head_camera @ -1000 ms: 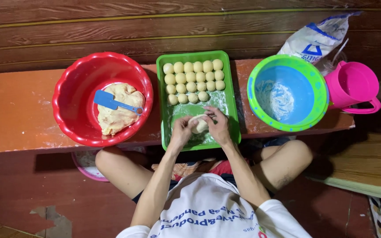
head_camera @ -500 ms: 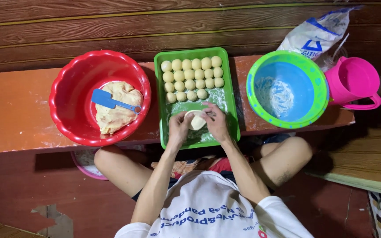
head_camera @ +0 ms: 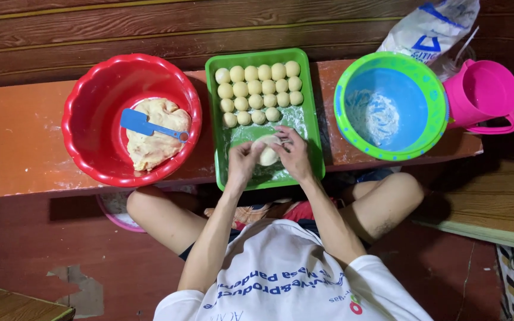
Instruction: Rolling small pieces of dough into uniform balls and placing them in a tray.
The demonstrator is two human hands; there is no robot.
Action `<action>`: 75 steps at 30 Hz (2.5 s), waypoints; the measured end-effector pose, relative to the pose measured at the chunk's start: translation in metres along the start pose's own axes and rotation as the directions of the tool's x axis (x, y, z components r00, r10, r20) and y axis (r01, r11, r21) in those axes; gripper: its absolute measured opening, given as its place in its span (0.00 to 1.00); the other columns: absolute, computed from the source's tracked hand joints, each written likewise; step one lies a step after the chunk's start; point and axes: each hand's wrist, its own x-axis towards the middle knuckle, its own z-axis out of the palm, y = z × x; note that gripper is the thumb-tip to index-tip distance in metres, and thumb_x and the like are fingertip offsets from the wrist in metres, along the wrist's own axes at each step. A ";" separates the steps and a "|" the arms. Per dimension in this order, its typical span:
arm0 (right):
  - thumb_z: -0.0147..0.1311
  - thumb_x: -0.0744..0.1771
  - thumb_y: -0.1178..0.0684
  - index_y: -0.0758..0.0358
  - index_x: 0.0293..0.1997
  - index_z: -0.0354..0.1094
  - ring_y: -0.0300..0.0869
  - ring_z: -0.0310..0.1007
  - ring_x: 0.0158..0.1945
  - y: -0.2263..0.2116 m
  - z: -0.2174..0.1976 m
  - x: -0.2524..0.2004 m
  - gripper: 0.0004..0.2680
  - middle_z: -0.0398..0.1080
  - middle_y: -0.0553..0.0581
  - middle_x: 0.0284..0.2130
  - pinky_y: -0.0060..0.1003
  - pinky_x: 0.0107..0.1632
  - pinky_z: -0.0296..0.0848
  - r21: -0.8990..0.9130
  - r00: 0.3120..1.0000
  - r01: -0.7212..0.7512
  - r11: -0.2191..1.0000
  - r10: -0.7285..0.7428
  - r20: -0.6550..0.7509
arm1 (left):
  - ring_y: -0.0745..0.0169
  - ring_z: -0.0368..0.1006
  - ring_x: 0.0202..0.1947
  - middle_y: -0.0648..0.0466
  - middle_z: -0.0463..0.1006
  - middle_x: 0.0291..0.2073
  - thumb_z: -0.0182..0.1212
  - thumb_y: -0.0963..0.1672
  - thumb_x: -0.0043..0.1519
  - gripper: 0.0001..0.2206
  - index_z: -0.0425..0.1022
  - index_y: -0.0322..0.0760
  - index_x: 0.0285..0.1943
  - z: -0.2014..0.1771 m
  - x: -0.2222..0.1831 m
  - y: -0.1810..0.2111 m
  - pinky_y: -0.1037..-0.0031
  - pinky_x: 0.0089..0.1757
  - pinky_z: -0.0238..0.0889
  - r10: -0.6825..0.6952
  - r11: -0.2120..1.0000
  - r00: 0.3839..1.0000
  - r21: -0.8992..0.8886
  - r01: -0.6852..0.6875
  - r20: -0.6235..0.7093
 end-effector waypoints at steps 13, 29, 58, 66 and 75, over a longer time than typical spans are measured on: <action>0.61 0.65 0.65 0.61 0.65 0.62 0.44 0.73 0.44 -0.002 -0.004 0.007 0.21 0.75 0.63 0.38 0.40 0.51 0.78 0.003 0.997 0.069 0.998 -0.069 0.040 | 0.73 0.71 0.28 0.52 0.80 0.27 0.68 0.37 0.58 0.08 0.83 0.28 0.45 -0.005 0.010 -0.022 0.83 0.33 0.68 0.019 0.996 0.994 -0.094 -0.009 0.108; 0.60 0.63 0.69 0.59 0.71 0.56 0.49 0.73 0.44 -0.014 -0.002 0.008 0.27 0.73 0.70 0.41 0.46 0.52 0.77 0.068 0.992 -0.041 0.997 0.033 0.122 | 0.70 0.75 0.36 0.46 0.85 0.38 0.68 0.34 0.56 0.13 0.84 0.33 0.49 -0.006 0.019 -0.016 0.79 0.41 0.72 0.067 0.990 0.997 -0.119 -0.070 -0.033; 0.58 0.66 0.63 0.60 0.52 0.76 0.42 0.77 0.45 -0.028 -0.007 0.006 0.10 0.78 0.61 0.40 0.36 0.49 0.78 -0.037 0.999 -0.012 0.999 0.010 -0.046 | 0.74 0.74 0.23 0.56 0.82 0.24 0.69 0.45 0.62 0.07 0.84 0.36 0.36 0.006 0.021 -0.027 0.83 0.31 0.71 -0.087 0.989 0.995 -0.116 0.091 0.041; 0.54 0.67 0.64 0.66 0.53 0.73 0.47 0.77 0.48 -0.016 -0.001 0.016 0.10 0.77 0.67 0.42 0.43 0.53 0.76 0.006 0.996 -0.028 1.000 0.027 0.090 | 0.71 0.70 0.24 0.56 0.78 0.22 0.71 0.43 0.58 0.06 0.83 0.35 0.37 0.002 0.023 -0.010 0.80 0.30 0.67 -0.045 0.999 0.997 0.007 0.045 0.063; 0.61 0.65 0.62 0.67 0.53 0.74 0.46 0.78 0.47 -0.008 -0.006 0.012 0.11 0.77 0.68 0.42 0.41 0.52 0.77 0.020 0.997 -0.058 0.998 0.057 0.050 | 0.66 0.68 0.28 0.55 0.76 0.25 0.69 0.40 0.59 0.09 0.83 0.36 0.47 0.008 0.012 0.006 0.79 0.35 0.66 -0.036 0.995 0.988 0.095 0.022 0.149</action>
